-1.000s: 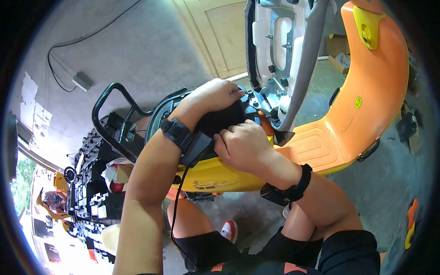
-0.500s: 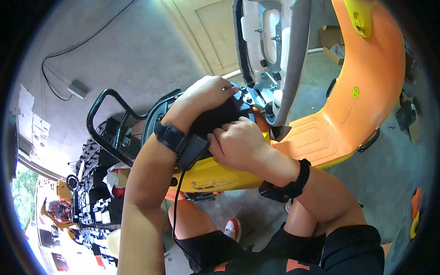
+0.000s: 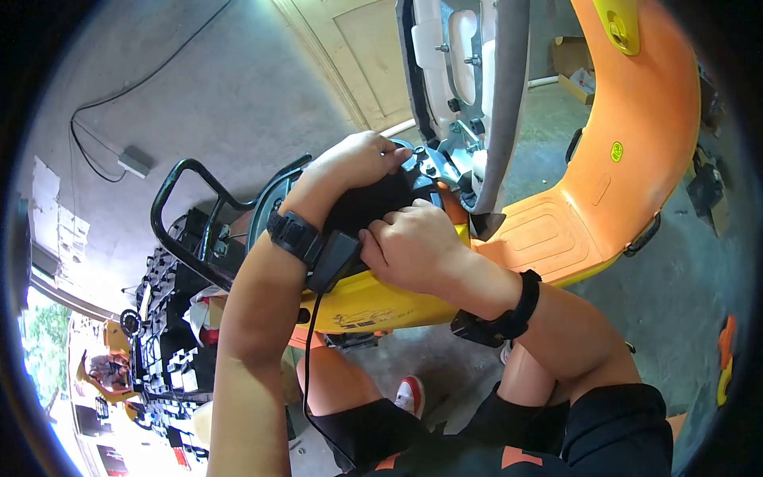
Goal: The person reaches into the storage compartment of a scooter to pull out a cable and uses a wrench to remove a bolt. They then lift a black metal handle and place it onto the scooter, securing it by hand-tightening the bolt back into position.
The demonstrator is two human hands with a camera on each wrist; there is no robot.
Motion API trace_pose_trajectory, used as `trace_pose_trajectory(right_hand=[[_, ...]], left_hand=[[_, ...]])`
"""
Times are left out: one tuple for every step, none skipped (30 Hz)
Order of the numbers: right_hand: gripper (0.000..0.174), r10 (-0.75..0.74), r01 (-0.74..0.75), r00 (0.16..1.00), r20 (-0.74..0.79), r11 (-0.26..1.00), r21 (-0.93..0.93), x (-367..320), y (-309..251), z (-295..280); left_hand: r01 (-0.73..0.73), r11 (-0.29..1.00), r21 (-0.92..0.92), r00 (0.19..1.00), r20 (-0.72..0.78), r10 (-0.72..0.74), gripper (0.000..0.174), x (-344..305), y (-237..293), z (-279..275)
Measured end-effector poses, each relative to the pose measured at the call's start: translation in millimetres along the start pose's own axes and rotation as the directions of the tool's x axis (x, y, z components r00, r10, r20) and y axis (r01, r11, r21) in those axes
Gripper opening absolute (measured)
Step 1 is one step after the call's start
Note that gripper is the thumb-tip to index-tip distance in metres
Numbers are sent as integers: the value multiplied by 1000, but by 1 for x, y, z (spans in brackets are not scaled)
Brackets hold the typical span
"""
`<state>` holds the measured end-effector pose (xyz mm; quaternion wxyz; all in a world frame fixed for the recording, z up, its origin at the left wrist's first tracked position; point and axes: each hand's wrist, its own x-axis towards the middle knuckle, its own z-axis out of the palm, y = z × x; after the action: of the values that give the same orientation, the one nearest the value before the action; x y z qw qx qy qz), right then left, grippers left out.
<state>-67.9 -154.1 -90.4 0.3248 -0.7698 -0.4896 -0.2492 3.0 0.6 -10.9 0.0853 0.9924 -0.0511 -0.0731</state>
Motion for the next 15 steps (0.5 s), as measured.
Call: trace_pose_trajectory(right_hand=[[20,0,0,1000,0,1000,0,0,0,0],[24,-3,3,1000,-23,1000,10,0,0,1],[27,-6,7,999,-45,1000,19,1,0,1],[27,-6,7,999,-44,1000,19,0,0,2],[27,-5,6,999,-45,1000,17,0,1,3],[27,-4,5,999,-46,1000,15,0,1,3],[27,-3,3,999,-44,1000,14,0,0,2],[27,1,-1,999,-37,1000,7,1,0,1],[28,6,-6,1000,-31,1000,1,1,-1,1],[28,7,-6,1000,-30,1000,1,1,-1,1],[28,6,-7,999,-41,1000,-9,1,-1,3],[28,7,-8,999,-54,1000,-19,0,-1,3],[28,8,-9,999,-54,1000,-22,1,-2,3],[28,11,-12,999,-49,1000,-23,1,-2,3],[28,15,-16,999,-45,1000,-24,1,-3,2]], left_hand=[[-24,1000,4,999,-30,25,49,1,-1,0],[-49,999,8,997,-61,49,51,2,-1,1],[-49,999,7,997,-61,49,51,3,-2,0],[-24,1000,-13,999,-29,24,51,4,-1,-1],[1,999,-32,1000,5,-1,50,5,-1,-2],[1,999,-34,1000,5,0,50,6,-1,-2],[-12,1000,-22,1000,-6,12,50,7,-2,-1],[-25,1000,-8,1000,-16,25,49,8,-3,0],[-26,1000,-9,1000,-14,26,49,9,-3,-1],[-31,999,-10,999,16,31,48,9,-3,-3],[-35,999,-11,998,45,35,48,7,-2,-6],[-36,999,-11,998,45,36,48,6,-1,-8],[-27,1000,-8,998,56,28,47,6,0,-9],[-20,1000,-5,998,68,20,47,6,1,-9],[-22,1000,-7,997,69,23,47,5,2,-10]])
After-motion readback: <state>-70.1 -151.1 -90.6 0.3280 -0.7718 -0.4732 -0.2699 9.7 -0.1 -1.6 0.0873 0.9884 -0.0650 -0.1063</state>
